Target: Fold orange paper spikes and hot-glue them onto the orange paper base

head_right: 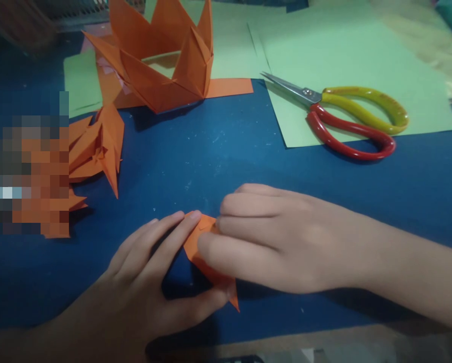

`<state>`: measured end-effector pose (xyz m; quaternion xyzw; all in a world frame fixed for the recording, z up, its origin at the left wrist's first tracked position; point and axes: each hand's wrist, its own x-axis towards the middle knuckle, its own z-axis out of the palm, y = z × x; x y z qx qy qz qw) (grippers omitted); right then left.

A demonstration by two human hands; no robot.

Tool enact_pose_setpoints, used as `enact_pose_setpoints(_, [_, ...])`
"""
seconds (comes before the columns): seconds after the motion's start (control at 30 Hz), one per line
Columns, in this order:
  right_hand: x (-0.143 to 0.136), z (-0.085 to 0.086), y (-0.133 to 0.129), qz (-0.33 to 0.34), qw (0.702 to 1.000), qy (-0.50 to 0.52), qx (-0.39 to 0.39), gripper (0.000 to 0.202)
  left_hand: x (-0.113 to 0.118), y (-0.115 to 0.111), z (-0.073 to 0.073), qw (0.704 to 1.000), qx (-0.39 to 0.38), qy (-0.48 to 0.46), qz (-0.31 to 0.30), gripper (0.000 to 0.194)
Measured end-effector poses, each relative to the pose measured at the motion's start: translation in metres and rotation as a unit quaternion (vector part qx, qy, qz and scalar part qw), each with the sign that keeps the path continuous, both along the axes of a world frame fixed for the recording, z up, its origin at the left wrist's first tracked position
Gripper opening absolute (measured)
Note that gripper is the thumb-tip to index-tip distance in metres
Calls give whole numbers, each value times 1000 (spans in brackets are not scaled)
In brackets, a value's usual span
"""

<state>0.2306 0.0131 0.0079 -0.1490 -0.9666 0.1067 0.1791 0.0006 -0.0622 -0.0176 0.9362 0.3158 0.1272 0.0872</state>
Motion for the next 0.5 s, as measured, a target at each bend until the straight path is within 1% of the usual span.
enact_pose_setpoints(0.1, [2, -3, -1, -33, 998, 35, -52, 10, -1, 4, 6, 1000, -21, -7, -1, 76])
enact_pose_setpoints(0.13, [3, -4, -2, -44, 996, 47, -66, 7, -1, 6, 9, 999, -33, -9, 3, 78])
enact_pose_setpoints(0.2, [3, -3, -2, -55, 992, 59, -92, 11, -2, 11, 15, 998, -60, -5, 21, 78])
enact_pose_setpoints(0.23, [3, -2, -2, -54, 991, 63, -102, 16, -3, 14, 18, 997, -72, 2, 31, 75])
enact_pose_setpoints(0.33, [2, 0, -7, -54, 988, 78, -118, 41, -4, 23, 22, 995, -81, 26, 44, 55])
enact_pose_setpoints(0.4, [1, -1, -13, -70, 988, 71, -118, 52, -4, 27, 23, 996, -71, 31, 43, 46])
enact_pose_setpoints(0.43, [-1, -1, -17, -78, 989, 62, -113, 52, -4, 29, 23, 997, -64, 30, 43, 44])
enact_pose_setpoints(0.5, [-3, -3, -23, -83, 992, 33, -93, 42, -4, 29, 22, 997, -46, 27, 50, 43])
